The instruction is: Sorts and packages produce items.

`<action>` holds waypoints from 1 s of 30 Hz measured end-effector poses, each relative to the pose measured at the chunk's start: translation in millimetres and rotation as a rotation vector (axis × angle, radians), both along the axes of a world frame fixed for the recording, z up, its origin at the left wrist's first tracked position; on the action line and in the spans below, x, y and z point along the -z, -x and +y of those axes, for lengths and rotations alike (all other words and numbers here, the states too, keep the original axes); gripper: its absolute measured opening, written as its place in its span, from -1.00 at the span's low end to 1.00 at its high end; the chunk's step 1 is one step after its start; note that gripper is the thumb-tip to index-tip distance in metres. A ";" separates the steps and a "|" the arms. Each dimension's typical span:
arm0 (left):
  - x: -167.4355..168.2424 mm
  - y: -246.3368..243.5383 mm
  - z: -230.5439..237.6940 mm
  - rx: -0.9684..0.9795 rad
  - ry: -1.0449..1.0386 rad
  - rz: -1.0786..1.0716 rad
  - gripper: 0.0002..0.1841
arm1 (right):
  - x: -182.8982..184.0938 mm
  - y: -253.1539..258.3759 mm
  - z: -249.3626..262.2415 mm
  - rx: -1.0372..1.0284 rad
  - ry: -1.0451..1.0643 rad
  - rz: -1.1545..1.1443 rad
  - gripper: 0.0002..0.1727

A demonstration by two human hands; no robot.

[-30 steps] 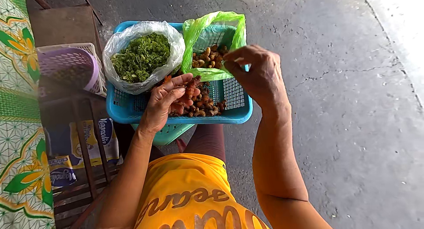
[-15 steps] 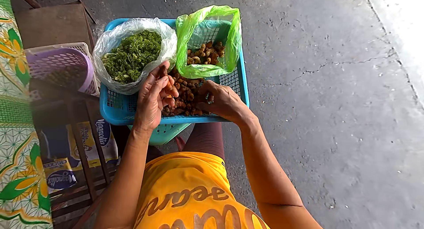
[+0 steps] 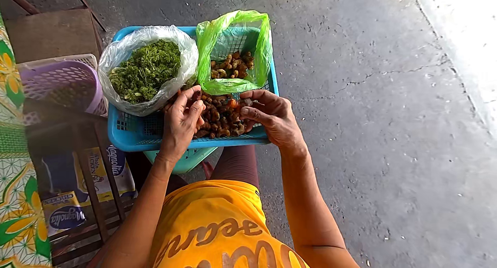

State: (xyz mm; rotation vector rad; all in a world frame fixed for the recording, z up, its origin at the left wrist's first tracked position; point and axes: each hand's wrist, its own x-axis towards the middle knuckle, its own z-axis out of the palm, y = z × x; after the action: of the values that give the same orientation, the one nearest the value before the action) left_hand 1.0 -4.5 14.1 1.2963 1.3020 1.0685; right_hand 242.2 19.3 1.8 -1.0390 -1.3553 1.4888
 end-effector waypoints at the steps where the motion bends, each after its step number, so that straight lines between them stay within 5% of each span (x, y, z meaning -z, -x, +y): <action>1: -0.7 -2.8 0.7 0.011 -0.059 0.154 -0.58 | 1.7 0.6 -0.6 0.019 -0.030 -0.017 -0.64; 4: -1.5 -12.8 19.9 0.053 -0.331 0.562 -0.59 | 6.0 3.2 -2.7 0.087 -0.112 -0.051 -0.65; 7: -15.4 -28.6 54.1 0.064 -0.521 0.729 -0.58 | 8.9 3.8 -1.6 0.131 -0.166 -0.037 -0.67; 11: -41.3 -45.9 85.4 0.171 -0.404 0.885 -0.32 | 12.0 4.8 -0.9 0.178 -0.242 -0.052 -0.57; 16: -29.9 -58.6 54.6 0.242 -0.291 0.474 -0.52 | 11.6 3.7 -2.1 0.228 -0.280 0.009 -0.29; 20: -10.9 -58.7 21.3 0.282 -0.064 0.213 -0.51 | 10.7 2.8 -3.8 0.210 -0.313 0.091 -0.37; 30: 8.8 -71.5 11.2 0.025 -0.546 0.451 -0.59 | 4.5 1.7 -6.8 0.150 -0.202 -0.033 -0.51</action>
State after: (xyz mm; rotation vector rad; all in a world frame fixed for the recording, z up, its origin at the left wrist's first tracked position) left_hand 72.5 6.7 5.3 2.0492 1.3566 1.2053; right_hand 240.5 12.5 -2.6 -1.0159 -1.3873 1.2035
